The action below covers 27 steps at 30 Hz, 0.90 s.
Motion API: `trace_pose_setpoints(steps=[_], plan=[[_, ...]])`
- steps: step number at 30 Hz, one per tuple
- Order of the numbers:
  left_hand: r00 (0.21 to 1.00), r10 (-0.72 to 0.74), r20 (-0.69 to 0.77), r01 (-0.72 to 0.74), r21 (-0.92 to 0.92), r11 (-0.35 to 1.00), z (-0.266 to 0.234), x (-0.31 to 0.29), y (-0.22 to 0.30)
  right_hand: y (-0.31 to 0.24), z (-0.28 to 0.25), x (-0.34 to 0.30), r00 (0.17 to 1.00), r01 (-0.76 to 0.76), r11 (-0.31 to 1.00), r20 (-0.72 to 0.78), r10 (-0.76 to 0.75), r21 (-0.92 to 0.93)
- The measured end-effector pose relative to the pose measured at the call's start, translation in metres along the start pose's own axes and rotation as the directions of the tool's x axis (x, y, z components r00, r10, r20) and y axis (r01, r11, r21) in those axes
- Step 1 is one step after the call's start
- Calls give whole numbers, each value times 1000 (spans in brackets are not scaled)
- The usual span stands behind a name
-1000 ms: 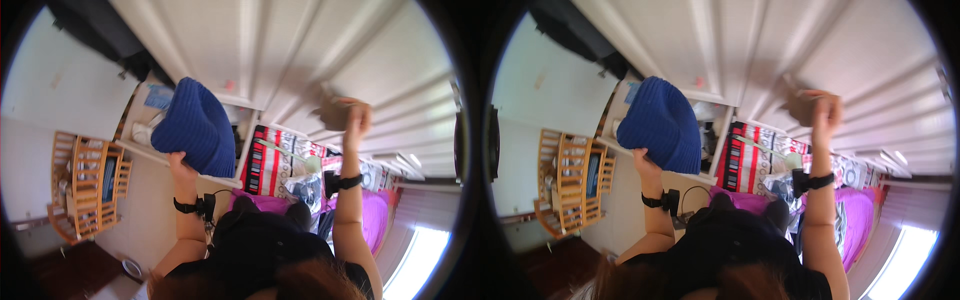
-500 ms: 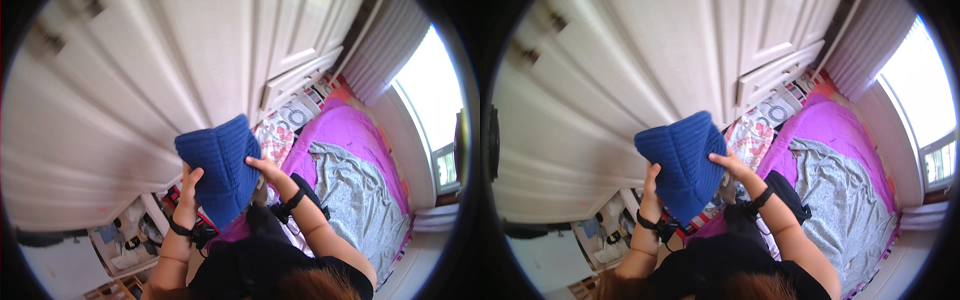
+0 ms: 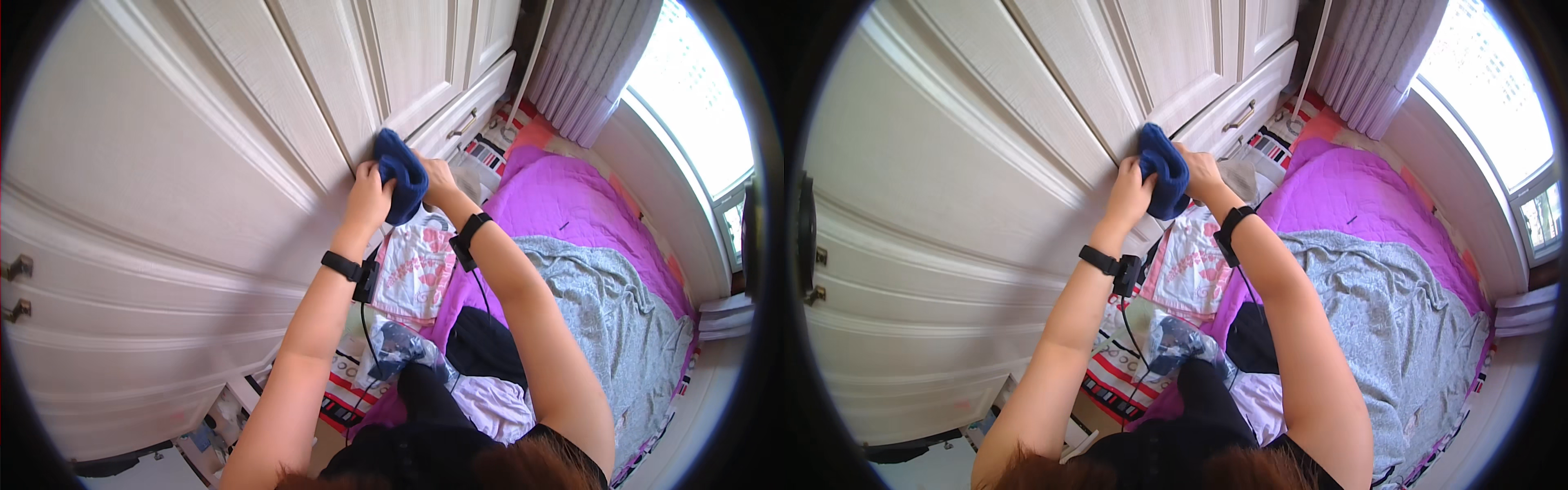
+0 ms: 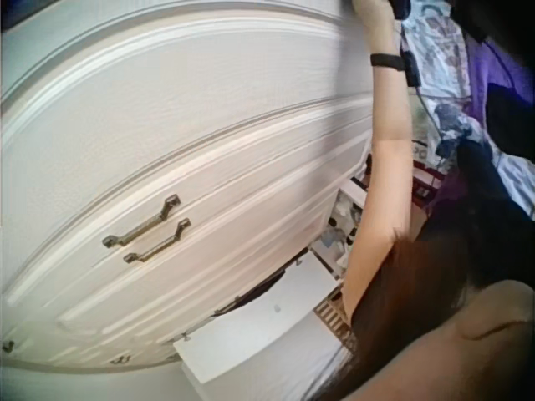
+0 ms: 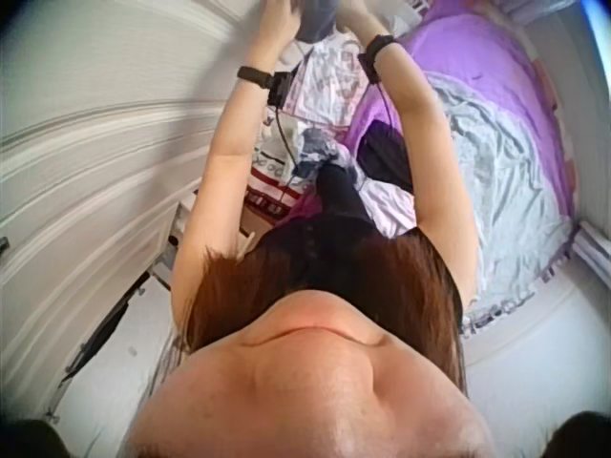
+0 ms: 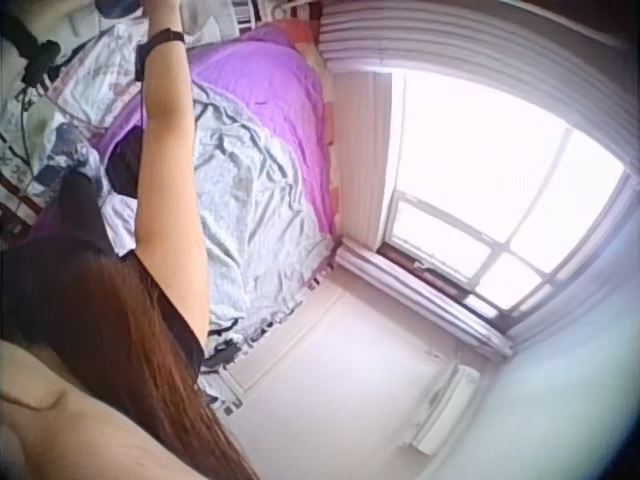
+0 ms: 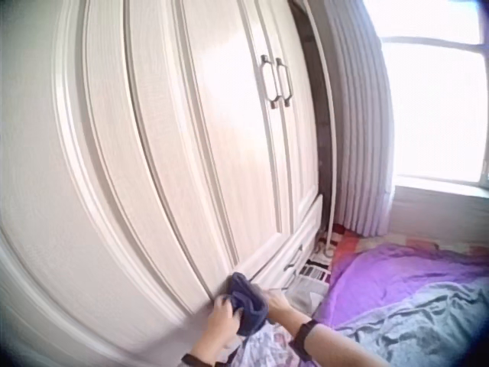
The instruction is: Cleaning the surfaces of a wardrobe and organizing items inside drawers and shelves.
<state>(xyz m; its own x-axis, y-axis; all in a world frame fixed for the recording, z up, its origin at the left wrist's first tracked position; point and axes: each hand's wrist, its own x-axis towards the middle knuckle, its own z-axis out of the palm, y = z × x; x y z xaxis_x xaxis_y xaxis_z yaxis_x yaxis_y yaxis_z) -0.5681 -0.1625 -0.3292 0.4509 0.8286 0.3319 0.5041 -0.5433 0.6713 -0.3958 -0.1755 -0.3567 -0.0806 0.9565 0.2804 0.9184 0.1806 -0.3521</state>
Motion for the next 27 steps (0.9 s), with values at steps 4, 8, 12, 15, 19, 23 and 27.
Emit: trace_pose_setpoints(steps=[4, 8, 12, 15, 19, 23, 27], plan=[[999, 4, -42, 6, 236, 972, 30, -5, -28, 15, 6, 13, 995, 85, 995, 54, -82, -56], [981, -185, -54, 191, 386, 903, 32, 1, -20, 12, 5, 21, 996, 72, 997, 49, -70, -43], [982, -160, -102, 181, 250, 951, 30, 2, -30, 6, 8, 26, 997, 75, 997, -29, -75, 26], [970, -244, 16, 240, 121, 963, 29, -6, -22, 9, 7, 17, 998, -4, 999, 57, 2, 50], [959, -242, 146, 264, -153, 952, 22, -30, 5, 12, 4, -24, 992, -120, 984, -15, 123, 133], [936, -241, 254, 296, -204, 933, 32, -52, 25, 19, -12, -65, 971, -232, 959, -16, 237, 162], [922, -235, 307, 312, -232, 922, 38, -64, 38, 29, -13, -91, 963, -231, 945, -83, 256, 230]])
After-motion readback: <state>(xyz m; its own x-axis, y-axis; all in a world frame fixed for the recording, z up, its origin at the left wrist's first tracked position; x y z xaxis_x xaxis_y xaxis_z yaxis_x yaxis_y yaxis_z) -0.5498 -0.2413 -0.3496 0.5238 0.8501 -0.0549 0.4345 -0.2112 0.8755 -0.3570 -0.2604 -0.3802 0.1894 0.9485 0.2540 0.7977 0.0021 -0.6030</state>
